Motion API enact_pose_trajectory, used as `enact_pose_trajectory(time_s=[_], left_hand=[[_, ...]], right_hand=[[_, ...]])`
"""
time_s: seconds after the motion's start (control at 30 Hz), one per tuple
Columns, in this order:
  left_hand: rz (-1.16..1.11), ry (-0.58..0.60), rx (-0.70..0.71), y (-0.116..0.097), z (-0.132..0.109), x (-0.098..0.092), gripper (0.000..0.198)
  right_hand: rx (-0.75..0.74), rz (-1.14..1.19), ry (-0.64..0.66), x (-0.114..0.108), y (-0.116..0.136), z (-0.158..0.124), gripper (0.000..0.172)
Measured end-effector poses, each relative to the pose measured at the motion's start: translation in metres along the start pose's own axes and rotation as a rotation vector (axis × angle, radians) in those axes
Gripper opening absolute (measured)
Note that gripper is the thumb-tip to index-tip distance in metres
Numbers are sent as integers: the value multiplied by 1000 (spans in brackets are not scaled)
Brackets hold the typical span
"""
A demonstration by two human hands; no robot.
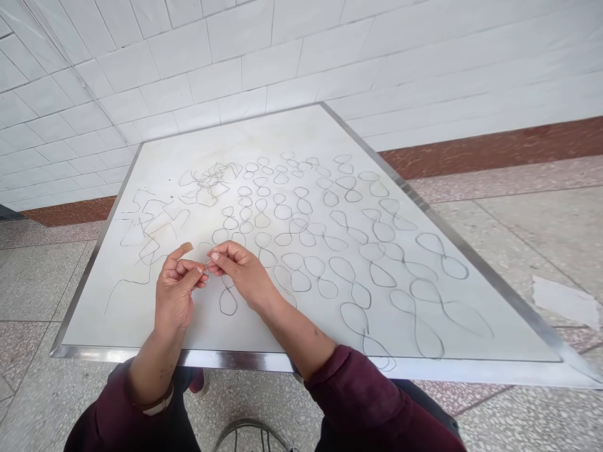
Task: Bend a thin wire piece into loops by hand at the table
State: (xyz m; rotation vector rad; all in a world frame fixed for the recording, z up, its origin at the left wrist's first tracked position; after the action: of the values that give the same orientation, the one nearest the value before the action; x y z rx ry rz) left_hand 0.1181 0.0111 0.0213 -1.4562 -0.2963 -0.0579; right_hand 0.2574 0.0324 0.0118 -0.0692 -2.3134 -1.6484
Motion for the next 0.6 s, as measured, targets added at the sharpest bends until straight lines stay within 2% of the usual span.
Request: enact_pose_trajectory(time_s=[0.2, 0.4, 0.6], left_hand=[[80, 21, 25, -3, 1, -1, 45], [84, 14, 19, -2, 1, 0, 41], [164, -28, 55, -4, 12, -13, 41]], right_hand=[[-37, -111, -77, -3, 3, 0, 23], [-38, -144, -98, -3, 1, 1, 22], [-34, -321, -139, -2, 1, -3, 16]])
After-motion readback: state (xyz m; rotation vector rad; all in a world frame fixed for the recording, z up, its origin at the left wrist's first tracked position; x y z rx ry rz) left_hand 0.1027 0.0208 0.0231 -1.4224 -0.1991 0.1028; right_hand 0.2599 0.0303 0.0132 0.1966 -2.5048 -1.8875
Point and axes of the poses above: each hand's wrist, its own z-axis towards the middle knuckle, its own x-axis out of the palm, y = z × x, the point moved 3 cm from there along z, towards the middle knuckle, and after that the axes turned 11 degrees about x, right-handed, at the moved point
